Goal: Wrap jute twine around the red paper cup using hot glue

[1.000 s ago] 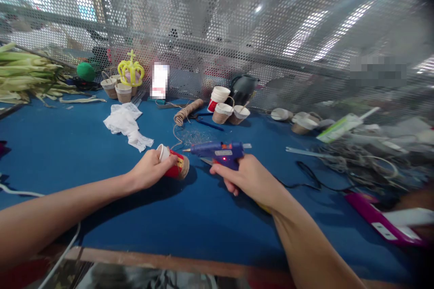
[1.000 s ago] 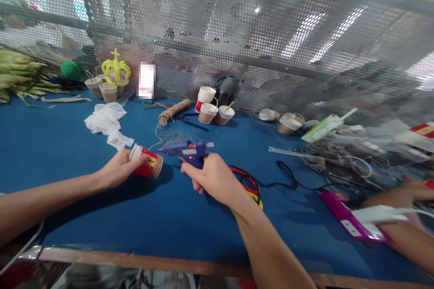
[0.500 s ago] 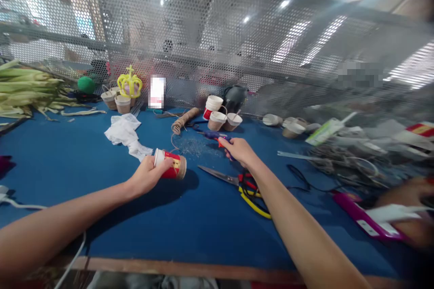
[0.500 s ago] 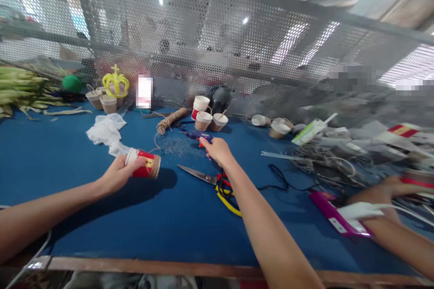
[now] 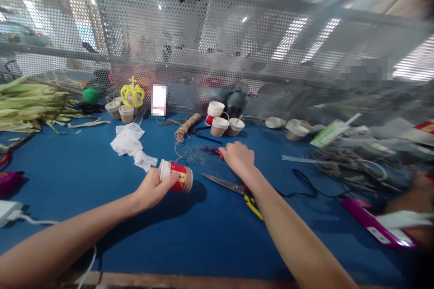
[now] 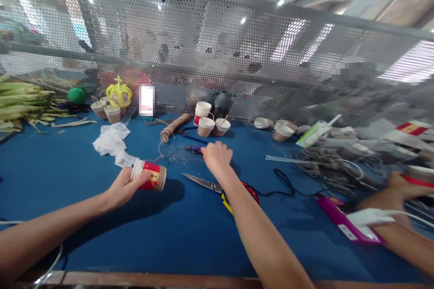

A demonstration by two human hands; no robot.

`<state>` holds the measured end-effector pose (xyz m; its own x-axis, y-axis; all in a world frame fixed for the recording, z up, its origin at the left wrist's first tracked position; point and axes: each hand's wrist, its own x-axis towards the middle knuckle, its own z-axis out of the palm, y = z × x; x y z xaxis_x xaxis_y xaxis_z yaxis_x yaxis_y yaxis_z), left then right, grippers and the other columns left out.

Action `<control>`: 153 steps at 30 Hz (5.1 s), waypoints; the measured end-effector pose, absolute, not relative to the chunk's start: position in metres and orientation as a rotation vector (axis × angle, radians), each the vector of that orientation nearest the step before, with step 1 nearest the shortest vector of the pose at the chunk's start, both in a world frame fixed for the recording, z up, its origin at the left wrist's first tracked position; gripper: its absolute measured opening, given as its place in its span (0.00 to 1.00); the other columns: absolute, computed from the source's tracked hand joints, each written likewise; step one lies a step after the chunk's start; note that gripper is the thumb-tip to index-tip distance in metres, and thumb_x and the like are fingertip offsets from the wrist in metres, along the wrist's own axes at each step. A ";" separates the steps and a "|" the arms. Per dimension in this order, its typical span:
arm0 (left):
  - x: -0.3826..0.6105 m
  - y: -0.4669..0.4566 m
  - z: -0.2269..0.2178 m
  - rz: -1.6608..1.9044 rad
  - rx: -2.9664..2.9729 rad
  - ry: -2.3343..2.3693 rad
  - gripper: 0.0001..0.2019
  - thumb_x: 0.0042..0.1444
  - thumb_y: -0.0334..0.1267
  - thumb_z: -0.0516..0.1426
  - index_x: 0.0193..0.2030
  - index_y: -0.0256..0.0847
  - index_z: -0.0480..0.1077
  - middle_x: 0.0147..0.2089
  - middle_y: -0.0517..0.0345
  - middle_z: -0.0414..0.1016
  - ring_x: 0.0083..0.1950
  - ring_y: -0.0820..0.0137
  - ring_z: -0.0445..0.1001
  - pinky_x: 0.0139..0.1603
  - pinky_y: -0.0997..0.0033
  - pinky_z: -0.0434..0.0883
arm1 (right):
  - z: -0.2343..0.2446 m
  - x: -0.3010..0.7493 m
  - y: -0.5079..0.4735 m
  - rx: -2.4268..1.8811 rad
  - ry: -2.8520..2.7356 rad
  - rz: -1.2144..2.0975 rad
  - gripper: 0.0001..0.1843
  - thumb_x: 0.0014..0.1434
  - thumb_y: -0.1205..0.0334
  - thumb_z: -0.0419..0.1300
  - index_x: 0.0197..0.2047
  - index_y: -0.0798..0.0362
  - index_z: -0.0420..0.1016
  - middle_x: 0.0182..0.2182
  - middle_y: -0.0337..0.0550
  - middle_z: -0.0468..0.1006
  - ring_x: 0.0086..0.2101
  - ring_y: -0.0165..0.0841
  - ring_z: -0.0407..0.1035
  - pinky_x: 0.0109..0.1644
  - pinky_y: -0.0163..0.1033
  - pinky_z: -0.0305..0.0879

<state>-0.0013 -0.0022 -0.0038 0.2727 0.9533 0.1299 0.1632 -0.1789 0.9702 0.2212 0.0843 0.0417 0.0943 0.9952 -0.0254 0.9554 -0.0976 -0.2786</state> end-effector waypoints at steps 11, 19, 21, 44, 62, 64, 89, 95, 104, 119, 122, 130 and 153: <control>0.000 -0.004 0.010 0.839 1.977 1.102 0.15 0.55 0.40 0.47 0.18 0.38 0.57 0.18 0.65 0.53 0.20 0.78 0.51 0.20 0.76 0.51 | 0.059 0.147 0.037 -0.987 -2.229 1.300 0.23 0.57 0.47 0.47 0.33 0.58 0.72 0.31 0.43 0.75 0.33 0.30 0.67 0.39 0.35 0.62; 0.002 0.002 0.023 0.736 1.775 1.158 0.17 0.52 0.44 0.49 0.16 0.39 0.55 0.15 0.67 0.50 0.18 0.79 0.48 0.17 0.76 0.46 | 0.065 0.147 0.034 -0.982 -1.814 1.399 0.09 0.48 0.59 0.59 0.30 0.56 0.71 0.27 0.38 0.73 0.28 0.27 0.66 0.33 0.33 0.63; 0.001 0.005 0.023 0.768 1.591 1.076 0.18 0.51 0.47 0.49 0.17 0.38 0.58 0.16 0.66 0.52 0.19 0.79 0.49 0.18 0.76 0.48 | 0.069 0.150 0.034 -0.988 -1.819 1.327 0.08 0.49 0.59 0.60 0.29 0.56 0.71 0.25 0.37 0.72 0.27 0.26 0.66 0.33 0.33 0.63; -0.006 -0.004 0.032 0.848 1.182 0.935 0.13 0.45 0.43 0.57 0.23 0.33 0.67 0.20 0.61 0.63 0.21 0.79 0.57 0.23 0.79 0.58 | 0.071 0.161 0.046 -1.096 -1.808 1.053 0.05 0.49 0.63 0.60 0.28 0.56 0.72 0.25 0.38 0.74 0.27 0.26 0.67 0.33 0.33 0.65; -0.012 -0.011 0.030 0.909 1.386 0.950 0.14 0.49 0.42 0.56 0.21 0.33 0.65 0.19 0.63 0.58 0.20 0.80 0.52 0.19 0.79 0.53 | 0.063 0.156 0.046 -1.133 -1.868 1.140 0.05 0.50 0.64 0.59 0.28 0.58 0.72 0.24 0.38 0.72 0.26 0.26 0.65 0.32 0.32 0.61; -0.012 -0.012 0.031 0.913 1.412 0.949 0.14 0.49 0.43 0.55 0.21 0.34 0.64 0.18 0.63 0.57 0.20 0.80 0.52 0.19 0.79 0.52 | 0.063 0.156 0.044 -1.130 -1.872 1.159 0.06 0.50 0.63 0.59 0.28 0.57 0.72 0.23 0.37 0.72 0.26 0.26 0.65 0.31 0.32 0.61; 0.000 0.010 0.055 1.112 1.189 0.862 0.09 0.42 0.39 0.61 0.25 0.33 0.73 0.22 0.59 0.71 0.22 0.78 0.63 0.23 0.80 0.63 | 0.073 0.162 0.056 -1.064 -1.654 1.217 0.08 0.47 0.60 0.61 0.29 0.57 0.72 0.25 0.38 0.73 0.27 0.27 0.66 0.34 0.34 0.62; 0.005 0.022 0.045 1.084 1.070 0.823 0.10 0.40 0.39 0.62 0.24 0.33 0.73 0.22 0.58 0.72 0.21 0.78 0.64 0.23 0.79 0.63 | 0.062 0.165 0.064 -1.116 -1.619 1.211 0.09 0.47 0.59 0.61 0.28 0.57 0.72 0.24 0.39 0.73 0.27 0.28 0.66 0.34 0.35 0.61; 0.009 0.031 0.048 1.063 0.877 0.846 0.10 0.40 0.37 0.61 0.27 0.30 0.73 0.21 0.55 0.74 0.22 0.76 0.67 0.25 0.79 0.64 | 0.055 0.172 0.075 -1.482 -1.899 0.805 0.11 0.52 0.58 0.55 0.27 0.56 0.72 0.25 0.44 0.75 0.27 0.33 0.68 0.32 0.38 0.60; 0.006 0.036 0.045 1.198 0.855 0.909 0.14 0.47 0.39 0.58 0.36 0.30 0.73 0.26 0.53 0.75 0.26 0.74 0.69 0.30 0.78 0.64 | 0.078 0.161 0.033 -1.244 -2.018 0.813 0.07 0.51 0.60 0.58 0.33 0.53 0.69 0.30 0.40 0.75 0.29 0.30 0.67 0.34 0.36 0.64; 0.005 0.031 0.044 1.226 1.046 0.918 0.14 0.48 0.41 0.57 0.37 0.32 0.74 0.30 0.53 0.76 0.30 0.71 0.71 0.33 0.76 0.66 | 0.080 0.166 0.034 -1.243 -1.958 0.902 0.09 0.52 0.56 0.57 0.32 0.53 0.67 0.28 0.40 0.73 0.28 0.29 0.66 0.32 0.35 0.63; -0.003 0.031 0.055 0.979 1.083 0.781 0.10 0.45 0.36 0.61 0.34 0.33 0.74 0.32 0.53 0.77 0.31 0.71 0.71 0.35 0.75 0.67 | 0.091 0.179 0.035 -1.225 -1.943 1.082 0.08 0.52 0.59 0.56 0.26 0.53 0.63 0.23 0.35 0.66 0.24 0.26 0.61 0.27 0.32 0.59; 0.001 0.029 0.044 0.938 1.289 0.881 0.10 0.48 0.39 0.57 0.31 0.33 0.73 0.28 0.55 0.75 0.28 0.73 0.69 0.33 0.76 0.67 | 0.073 0.172 0.033 -0.968 -2.170 0.544 0.13 0.59 0.65 0.49 0.42 0.53 0.72 0.43 0.47 0.70 0.46 0.34 0.63 0.51 0.43 0.59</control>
